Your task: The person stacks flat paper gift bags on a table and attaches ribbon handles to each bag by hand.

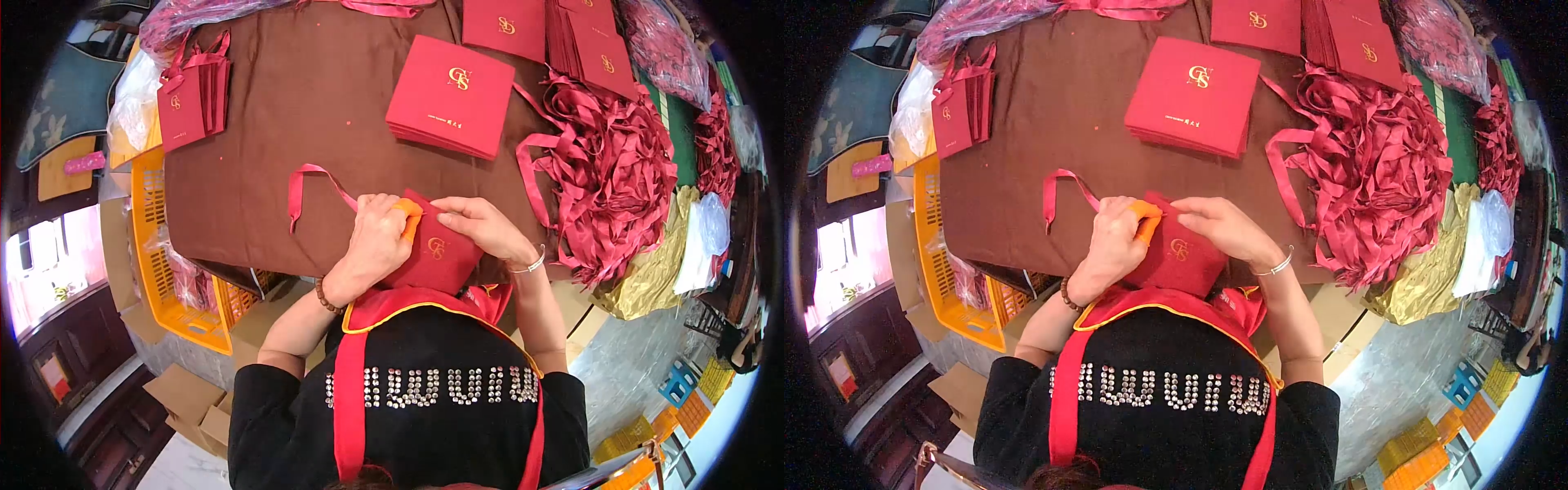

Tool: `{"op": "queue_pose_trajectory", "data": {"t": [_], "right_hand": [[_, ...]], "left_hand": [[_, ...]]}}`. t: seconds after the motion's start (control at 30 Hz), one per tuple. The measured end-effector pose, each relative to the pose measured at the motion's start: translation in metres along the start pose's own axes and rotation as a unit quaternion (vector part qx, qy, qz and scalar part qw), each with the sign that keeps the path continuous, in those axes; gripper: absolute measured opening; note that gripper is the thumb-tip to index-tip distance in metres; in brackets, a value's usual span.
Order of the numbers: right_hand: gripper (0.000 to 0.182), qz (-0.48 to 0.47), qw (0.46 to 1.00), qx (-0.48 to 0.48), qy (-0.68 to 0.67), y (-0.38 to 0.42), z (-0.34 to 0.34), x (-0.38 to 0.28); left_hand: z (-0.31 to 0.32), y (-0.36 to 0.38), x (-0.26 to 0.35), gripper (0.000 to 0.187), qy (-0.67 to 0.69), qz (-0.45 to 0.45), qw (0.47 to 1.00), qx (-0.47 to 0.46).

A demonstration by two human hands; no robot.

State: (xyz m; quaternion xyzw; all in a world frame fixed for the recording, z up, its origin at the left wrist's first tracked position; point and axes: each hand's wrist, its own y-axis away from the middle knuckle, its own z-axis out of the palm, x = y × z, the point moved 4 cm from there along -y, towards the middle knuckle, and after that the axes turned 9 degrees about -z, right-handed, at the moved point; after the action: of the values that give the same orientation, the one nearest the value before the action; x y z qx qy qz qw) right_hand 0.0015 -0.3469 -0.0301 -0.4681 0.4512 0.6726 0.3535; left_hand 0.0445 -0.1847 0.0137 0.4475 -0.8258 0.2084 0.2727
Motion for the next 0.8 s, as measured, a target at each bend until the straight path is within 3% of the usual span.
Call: {"op": "queue_pose_trajectory", "data": {"t": [0.33, 0.63, 0.8], "right_hand": [[0.031, 0.021, 0.997, 0.001, -0.076, 0.004, -0.003, 0.004], [0.029, 0.024, 0.998, 0.010, -0.057, 0.002, -0.003, 0.002], [0.028, 0.002, 0.997, 0.006, -0.079, 0.003, -0.001, 0.002]], "left_hand": [[-0.009, -0.004, -0.013, 0.010, 0.090, -0.104, 0.990, 0.011], [0.000, 0.000, 0.000, 0.014, 0.044, -0.016, 0.999, 0.010], [-0.001, -0.001, 0.004, 0.012, 0.032, -0.016, 0.999, -0.010]]}}
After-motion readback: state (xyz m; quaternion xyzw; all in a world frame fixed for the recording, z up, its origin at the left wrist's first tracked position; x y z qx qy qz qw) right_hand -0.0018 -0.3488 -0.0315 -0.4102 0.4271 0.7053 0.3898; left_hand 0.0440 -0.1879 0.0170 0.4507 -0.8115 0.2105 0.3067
